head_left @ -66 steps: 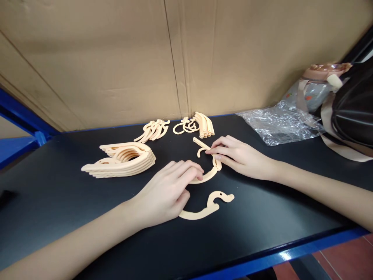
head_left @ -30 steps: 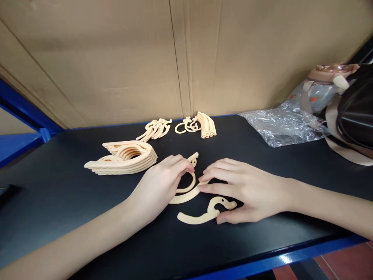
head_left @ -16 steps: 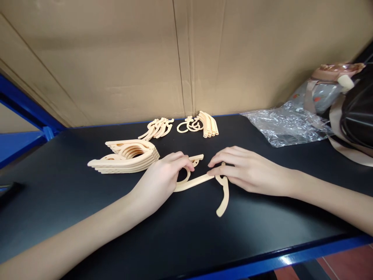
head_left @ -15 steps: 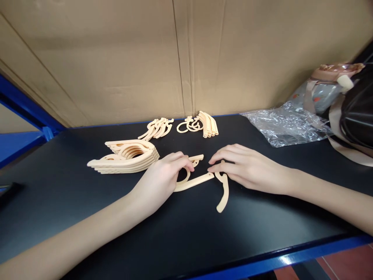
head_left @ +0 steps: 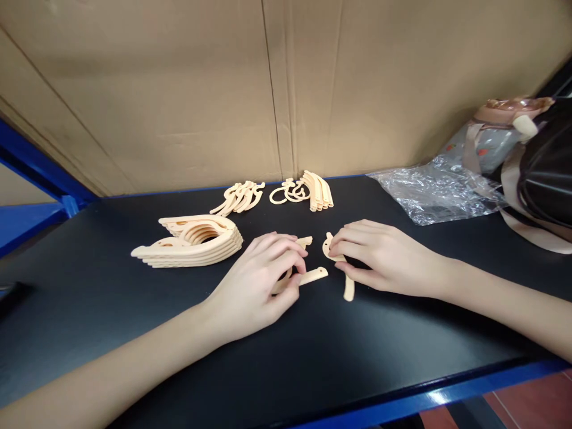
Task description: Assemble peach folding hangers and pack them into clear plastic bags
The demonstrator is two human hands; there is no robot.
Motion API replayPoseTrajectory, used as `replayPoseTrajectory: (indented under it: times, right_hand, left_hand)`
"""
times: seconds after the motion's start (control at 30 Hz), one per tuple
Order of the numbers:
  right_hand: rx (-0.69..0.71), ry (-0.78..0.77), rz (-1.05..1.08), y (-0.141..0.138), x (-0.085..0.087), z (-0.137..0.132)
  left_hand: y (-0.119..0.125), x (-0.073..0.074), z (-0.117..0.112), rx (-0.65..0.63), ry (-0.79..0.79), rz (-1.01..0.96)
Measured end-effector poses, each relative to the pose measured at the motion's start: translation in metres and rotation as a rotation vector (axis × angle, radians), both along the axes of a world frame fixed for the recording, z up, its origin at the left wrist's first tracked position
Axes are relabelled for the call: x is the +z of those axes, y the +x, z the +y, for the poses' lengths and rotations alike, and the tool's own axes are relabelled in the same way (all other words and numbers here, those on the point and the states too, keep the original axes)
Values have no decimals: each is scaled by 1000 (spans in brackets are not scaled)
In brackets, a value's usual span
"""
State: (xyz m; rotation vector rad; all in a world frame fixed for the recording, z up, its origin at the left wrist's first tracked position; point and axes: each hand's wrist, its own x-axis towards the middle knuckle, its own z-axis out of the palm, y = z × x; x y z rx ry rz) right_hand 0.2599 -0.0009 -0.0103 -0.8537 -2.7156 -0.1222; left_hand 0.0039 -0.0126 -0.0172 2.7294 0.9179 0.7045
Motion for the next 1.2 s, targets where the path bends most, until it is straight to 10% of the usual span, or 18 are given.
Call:
replayPoseTrajectory:
  times: [0.5,1.2]
  right_hand:
    - [-43,-43,49,6,0,11]
    - [-90,-132,168,6,-4,15]
  left_hand:
    - [-1,-1,-3,-161,57,65]
    - [-2,-2,-2,-45,37,166]
